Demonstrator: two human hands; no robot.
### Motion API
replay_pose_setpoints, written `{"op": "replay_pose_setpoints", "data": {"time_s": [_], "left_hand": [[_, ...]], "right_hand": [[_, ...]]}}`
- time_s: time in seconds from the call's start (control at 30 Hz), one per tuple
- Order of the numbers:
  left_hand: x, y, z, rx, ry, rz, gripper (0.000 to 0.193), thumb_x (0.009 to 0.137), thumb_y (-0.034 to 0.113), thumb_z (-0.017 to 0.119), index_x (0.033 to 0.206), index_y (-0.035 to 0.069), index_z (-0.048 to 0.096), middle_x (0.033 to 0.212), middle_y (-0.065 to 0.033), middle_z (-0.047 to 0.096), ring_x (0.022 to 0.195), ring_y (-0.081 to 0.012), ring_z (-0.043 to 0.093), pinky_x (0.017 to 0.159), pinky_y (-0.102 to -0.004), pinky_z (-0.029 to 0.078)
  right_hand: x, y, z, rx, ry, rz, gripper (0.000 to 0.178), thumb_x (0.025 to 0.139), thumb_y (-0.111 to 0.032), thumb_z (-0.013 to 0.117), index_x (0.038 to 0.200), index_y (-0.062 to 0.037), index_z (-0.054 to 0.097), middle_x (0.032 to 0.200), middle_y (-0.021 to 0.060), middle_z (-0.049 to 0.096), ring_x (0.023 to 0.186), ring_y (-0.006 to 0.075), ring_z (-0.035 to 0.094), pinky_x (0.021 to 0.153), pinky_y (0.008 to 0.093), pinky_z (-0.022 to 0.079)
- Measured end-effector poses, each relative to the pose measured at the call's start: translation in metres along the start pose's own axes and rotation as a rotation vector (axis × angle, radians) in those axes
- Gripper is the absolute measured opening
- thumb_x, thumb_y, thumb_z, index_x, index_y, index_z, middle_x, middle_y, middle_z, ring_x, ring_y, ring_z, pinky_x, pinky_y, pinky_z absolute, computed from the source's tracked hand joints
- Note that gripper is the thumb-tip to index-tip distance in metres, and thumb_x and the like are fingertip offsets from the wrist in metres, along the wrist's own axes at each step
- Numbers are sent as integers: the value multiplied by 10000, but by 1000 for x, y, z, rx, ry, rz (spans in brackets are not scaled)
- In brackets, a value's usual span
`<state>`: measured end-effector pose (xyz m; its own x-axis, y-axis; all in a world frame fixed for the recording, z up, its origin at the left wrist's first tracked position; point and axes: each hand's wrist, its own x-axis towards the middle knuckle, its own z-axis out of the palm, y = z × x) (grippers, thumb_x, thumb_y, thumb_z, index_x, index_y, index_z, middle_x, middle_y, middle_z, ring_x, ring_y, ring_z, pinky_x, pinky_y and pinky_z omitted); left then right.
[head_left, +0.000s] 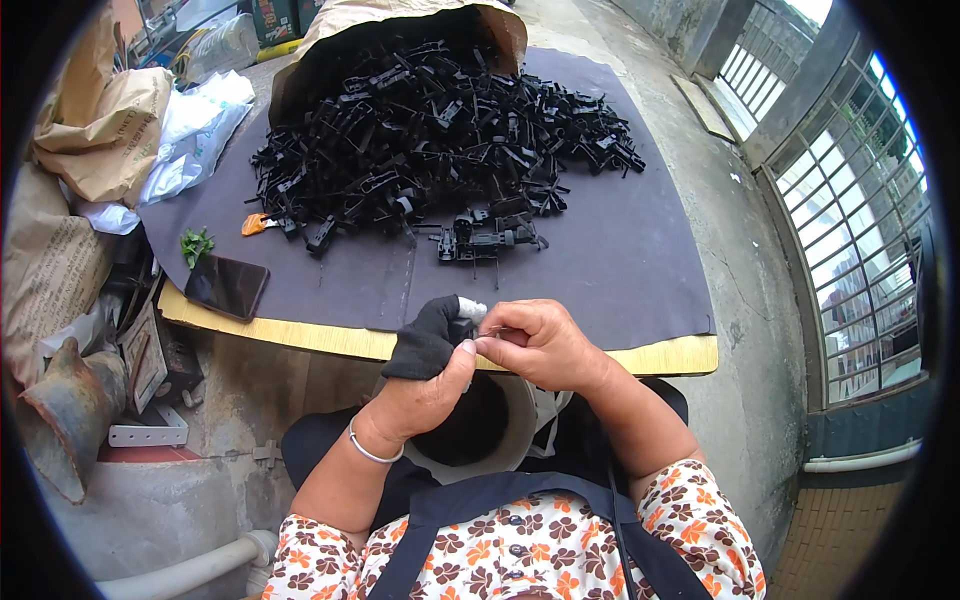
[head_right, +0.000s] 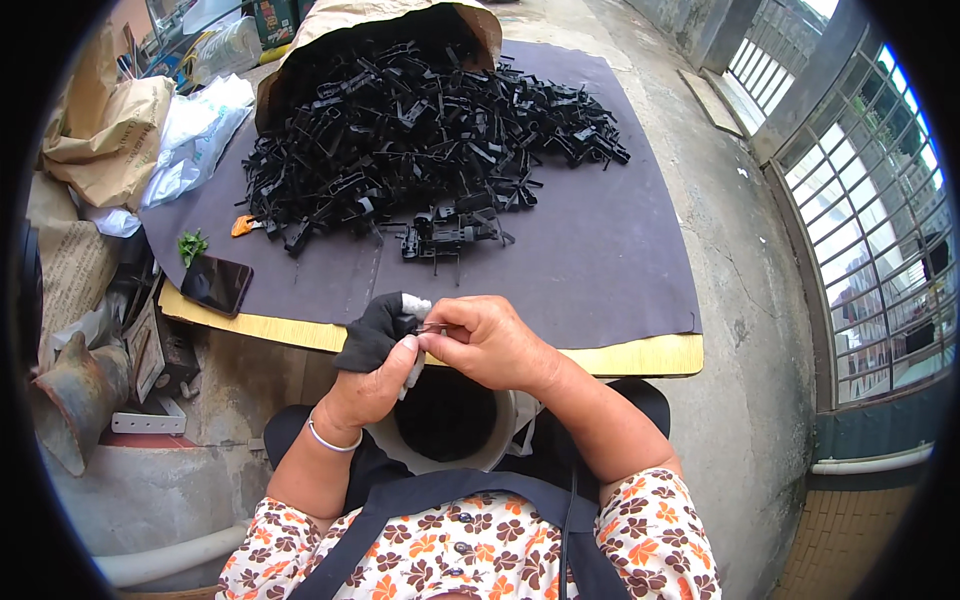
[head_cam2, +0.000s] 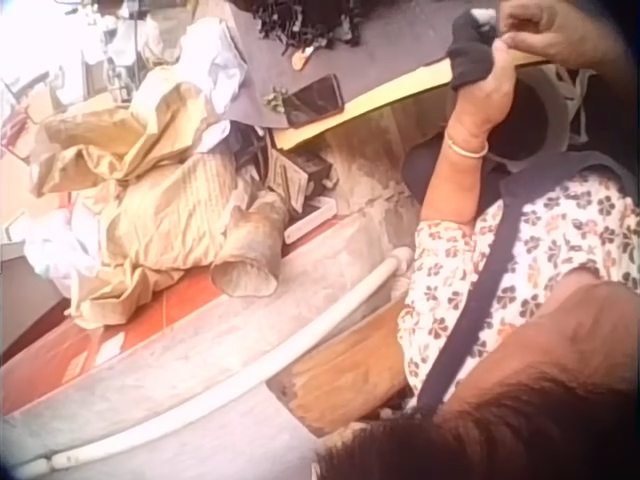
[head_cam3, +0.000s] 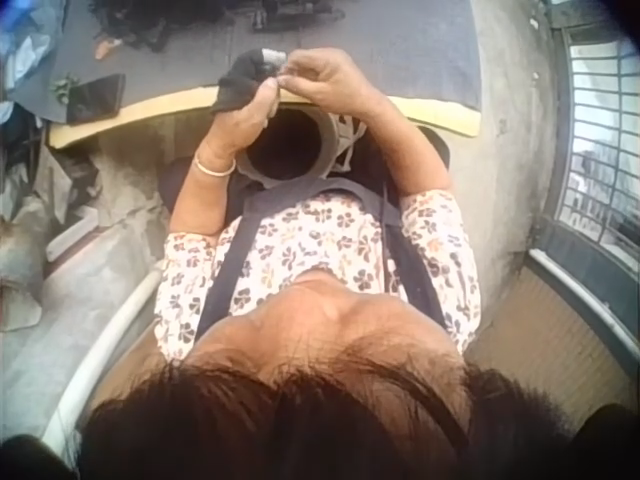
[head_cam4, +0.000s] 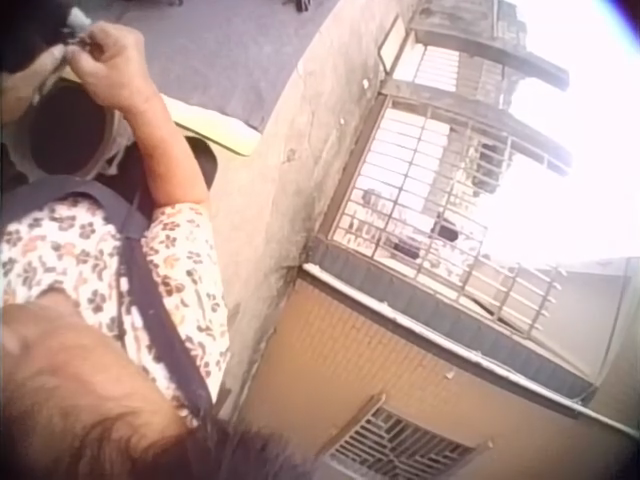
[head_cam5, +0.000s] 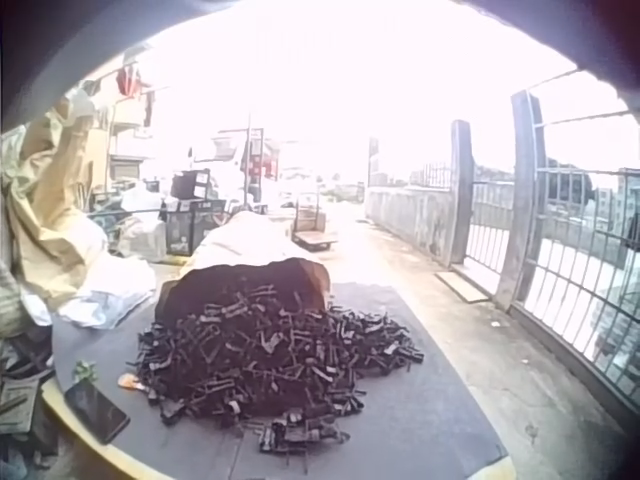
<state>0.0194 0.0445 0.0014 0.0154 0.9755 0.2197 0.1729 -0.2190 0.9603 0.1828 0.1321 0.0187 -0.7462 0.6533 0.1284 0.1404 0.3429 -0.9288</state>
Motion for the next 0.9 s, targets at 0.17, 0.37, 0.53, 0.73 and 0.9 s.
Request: {"op": "replay_pose_setpoints", "data": {"time_s": [0.17, 0.37, 0.53, 0.73, 0.9], "left_hand": [[-1, 3, 5, -104, 85, -145, 287, 877, 50, 492, 1134, -78, 486, 858, -89, 596, 678, -102, 540, 640, -250, 461], [-2, -8, 10, 116, 139, 100, 250, 844, 13, 492, 1084, -53, 514, 852, -120, 602, 726, -180, 573, 672, -293, 475], [1, -2, 18, 242, 234, 247, 164, 840, -34, 458, 966, -78, 554, 906, -124, 571, 724, -159, 551, 669, -269, 461], [-6, -2, 22, 410, 344, 334, 168, 832, -28, 473, 965, -78, 560, 906, -133, 576, 741, -190, 570, 688, -289, 472], [-3, 18, 4, 280, 250, 203, 177, 822, -3, 534, 981, -58, 593, 854, -133, 621, 731, -222, 603, 695, -310, 485]], "right_hand": [[-1, -2, -3, -94, -29, -50, 166, 875, -131, 629, 787, 3, 585, 654, 69, 529, 559, 121, 463, 519, 281, 403], [0, -6, 6, -158, -27, -13, 257, 925, -198, 544, 760, -2, 541, 645, 175, 548, 558, 343, 515, 539, 372, 432], [-3, 11, 24, -101, 82, -122, 256, 932, -196, 534, 759, -8, 539, 631, 167, 549, 551, 341, 505, 529, 368, 431], [-3, 12, 33, 138, 27, -38, 262, 949, -204, 522, 771, -11, 537, 636, 143, 527, 557, 213, 435, 553, 326, 425], [11, 10, -4, -229, 53, -159, 209, 934, -201, 549, 840, -16, 562, 716, 92, 588, 621, 198, 547, 604, 289, 453]]}}
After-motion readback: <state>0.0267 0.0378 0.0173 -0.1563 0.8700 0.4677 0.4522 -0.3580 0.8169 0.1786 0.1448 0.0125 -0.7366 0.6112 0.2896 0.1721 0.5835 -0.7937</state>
